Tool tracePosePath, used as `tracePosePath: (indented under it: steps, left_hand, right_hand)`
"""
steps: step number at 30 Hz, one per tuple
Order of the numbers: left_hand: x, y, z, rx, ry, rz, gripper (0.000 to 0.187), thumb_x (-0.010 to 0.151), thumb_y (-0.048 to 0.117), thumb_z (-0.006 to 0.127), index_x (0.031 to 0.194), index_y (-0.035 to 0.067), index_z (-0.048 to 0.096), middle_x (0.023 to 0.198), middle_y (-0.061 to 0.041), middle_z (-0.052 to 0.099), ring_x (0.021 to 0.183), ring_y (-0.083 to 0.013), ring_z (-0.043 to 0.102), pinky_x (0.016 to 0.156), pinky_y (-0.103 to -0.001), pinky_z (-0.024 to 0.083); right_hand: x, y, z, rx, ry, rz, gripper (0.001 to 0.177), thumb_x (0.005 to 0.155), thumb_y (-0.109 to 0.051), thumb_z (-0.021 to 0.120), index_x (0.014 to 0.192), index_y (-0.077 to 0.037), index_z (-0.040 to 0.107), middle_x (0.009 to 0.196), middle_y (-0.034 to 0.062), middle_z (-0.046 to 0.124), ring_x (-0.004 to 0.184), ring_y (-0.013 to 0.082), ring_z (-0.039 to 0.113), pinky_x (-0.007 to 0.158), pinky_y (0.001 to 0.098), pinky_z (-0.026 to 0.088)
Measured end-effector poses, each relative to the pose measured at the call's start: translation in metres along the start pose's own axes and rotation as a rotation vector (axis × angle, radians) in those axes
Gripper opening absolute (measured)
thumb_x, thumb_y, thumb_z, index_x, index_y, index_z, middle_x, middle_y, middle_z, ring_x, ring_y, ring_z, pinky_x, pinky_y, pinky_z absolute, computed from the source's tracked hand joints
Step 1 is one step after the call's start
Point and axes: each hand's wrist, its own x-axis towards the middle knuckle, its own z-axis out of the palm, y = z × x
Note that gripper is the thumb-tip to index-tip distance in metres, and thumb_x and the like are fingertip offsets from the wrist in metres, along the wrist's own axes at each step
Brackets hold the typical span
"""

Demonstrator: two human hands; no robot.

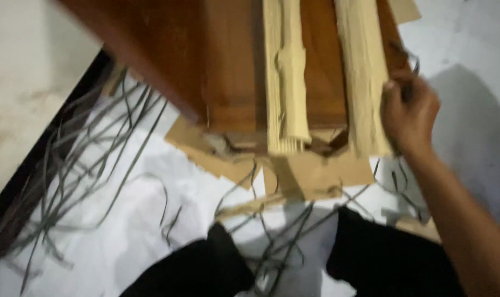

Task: Wrap wooden chair legs with protective corrugated cardboard and secure them with plastic ties.

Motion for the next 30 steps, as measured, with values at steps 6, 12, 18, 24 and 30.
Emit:
tracePosePath:
  steps: [6, 12, 18, 24, 30]
  left_hand:
    - [0.066, -0.001, -0.03, -0.068, -0.026, -0.058, 0.047, 0.092, 0.042, 0.061, 0.125, 0.008, 0.067, 0.12, -0.007, 0.066, 0.1, -0.0244, 0.061, 0.086, -0.036, 0.049]
    - [0.082, -0.04, 0.047, -0.154, -0.127, -0.152, 0.052, 0.09, 0.047, 0.063, 0.126, 0.009, 0.068, 0.12, -0.005, 0.068, 0.099, -0.0206, 0.061, 0.086, -0.031, 0.049]
    - [0.055, 0.015, -0.035, -0.226, -0.114, -0.213, 0.057, 0.088, 0.051, 0.065, 0.127, 0.01, 0.069, 0.12, -0.002, 0.069, 0.099, -0.0175, 0.061, 0.086, -0.028, 0.048]
    - [0.057, 0.019, -0.15, -0.007, 0.686, 0.133, 0.038, 0.093, 0.025, 0.058, 0.125, 0.005, 0.064, 0.118, -0.022, 0.064, 0.105, -0.0426, 0.058, 0.084, -0.053, 0.052]
    - [0.076, -0.059, -0.229, 0.487, 1.118, -0.269, 0.041, 0.081, 0.003, 0.065, 0.121, 0.01, 0.061, 0.116, -0.011, 0.058, 0.108, -0.0293, 0.055, 0.094, -0.046, 0.046]
  right_hand:
    - [0.006, -0.01, -0.006, 0.041, -0.005, -0.022, 0.026, 0.104, -0.002, 0.062, 0.122, 0.016, 0.066, 0.103, 0.024, 0.072, 0.084, 0.0282, 0.066, 0.074, 0.0383, 0.053]
    - [-0.008, 0.042, -0.008, -0.198, 0.029, -0.235, 0.01, 0.106, 0.009, 0.064, 0.115, 0.008, 0.068, 0.092, 0.0201, 0.07, 0.072, 0.0263, 0.066, 0.063, 0.0386, 0.057]
    - [-0.018, 0.041, -0.032, -0.138, 0.148, -0.364, 0.028, 0.099, 0.022, 0.051, 0.115, 0.013, 0.072, 0.098, 0.0184, 0.071, 0.08, 0.0243, 0.065, 0.076, 0.037, 0.058]
    - [-0.071, -0.008, -0.098, 0.322, 0.052, -0.389, 0.038, 0.116, 0.017, 0.024, 0.147, 0.01, 0.046, 0.134, 0.032, 0.056, 0.096, 0.0304, 0.051, 0.083, 0.0387, 0.047]
    - [-0.128, -0.035, -0.12, -0.154, -0.379, 0.014, 0.036, 0.093, 0.019, 0.045, 0.112, 0.004, 0.072, 0.098, 0.015, 0.074, 0.049, 0.0238, 0.046, 0.049, 0.0358, 0.04]
